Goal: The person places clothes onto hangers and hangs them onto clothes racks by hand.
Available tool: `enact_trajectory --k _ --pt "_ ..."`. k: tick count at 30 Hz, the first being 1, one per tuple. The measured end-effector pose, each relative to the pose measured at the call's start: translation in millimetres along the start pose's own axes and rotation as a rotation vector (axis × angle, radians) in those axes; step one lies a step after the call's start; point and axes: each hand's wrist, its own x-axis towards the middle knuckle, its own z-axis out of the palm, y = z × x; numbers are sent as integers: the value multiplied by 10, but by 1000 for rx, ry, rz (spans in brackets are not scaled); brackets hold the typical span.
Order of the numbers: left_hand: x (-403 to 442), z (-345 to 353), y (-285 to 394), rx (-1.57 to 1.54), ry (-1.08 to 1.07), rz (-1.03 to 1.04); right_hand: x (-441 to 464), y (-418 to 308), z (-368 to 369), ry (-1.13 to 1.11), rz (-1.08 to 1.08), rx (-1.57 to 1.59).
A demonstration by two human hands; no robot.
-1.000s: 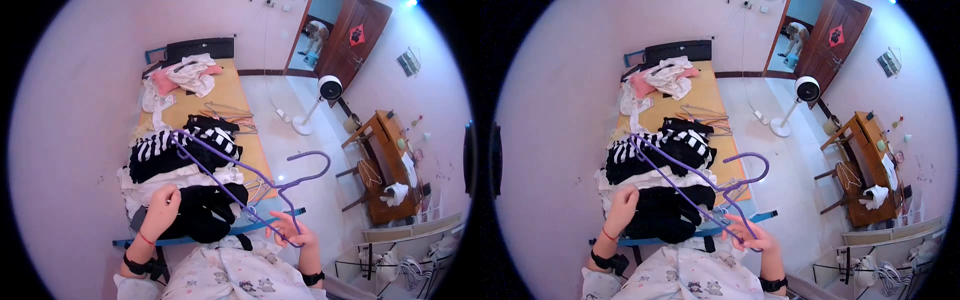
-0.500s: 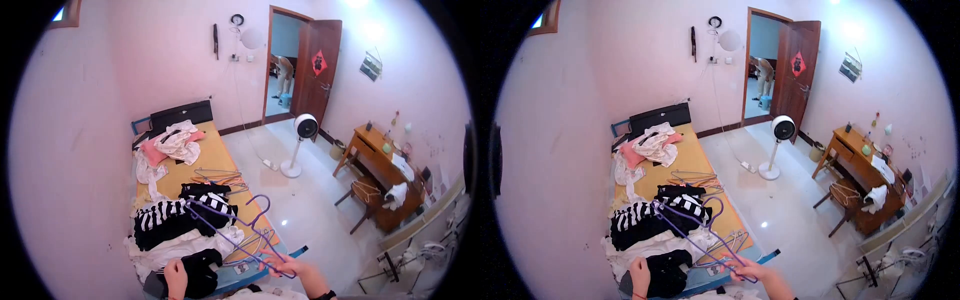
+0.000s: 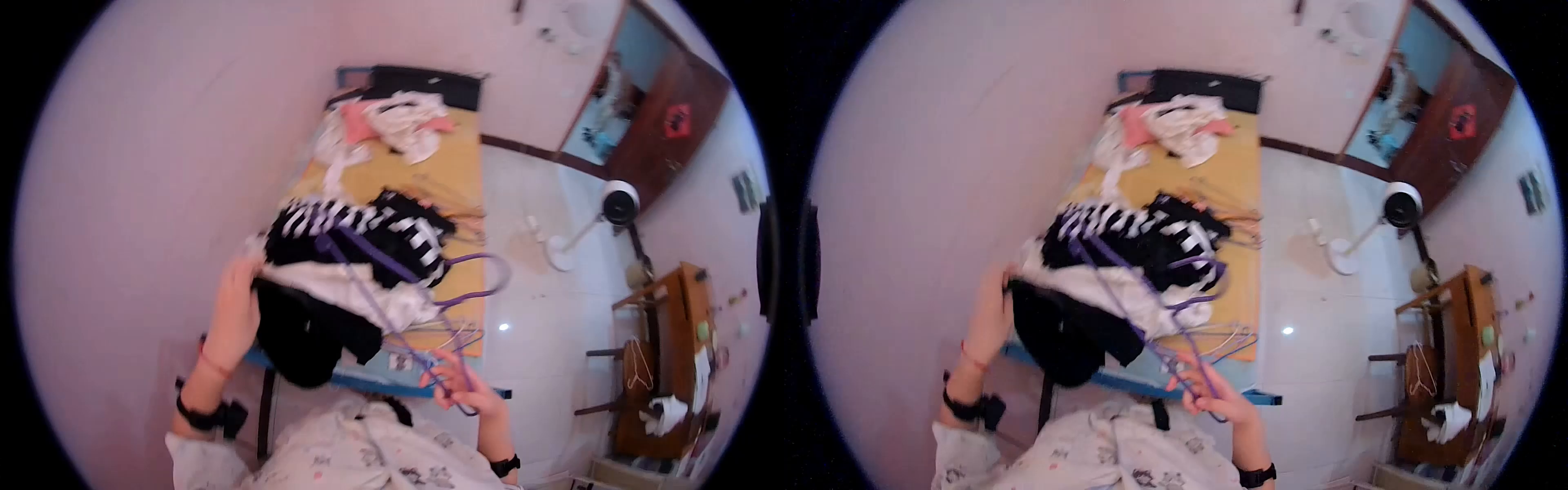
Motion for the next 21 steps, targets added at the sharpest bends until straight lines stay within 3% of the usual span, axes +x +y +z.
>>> enact_trajectory --k 3,5,9,10,12,19,21 --pt "151 -197 -81 85 122 69 -59 55 169 -30 -89 3" --pt "306 -261 -99 99 337 115 -85 69 271 -46 -132 0" --pt "526 -169 -213 33 414 147 -119 62 471 -39 -151 -32" --pt "537 -105 -248 26 413 152 -116 70 509 -10 -141 -43" --pt "522 35 -325 -286 425 180 -90 81 574 25 -129 -50" --pt "654 155 -398 -283 334 4 162 66 669 1 -140 -1" --pt "744 153 -391 -357 219 -11 207 79 672 -5 -161 -3"
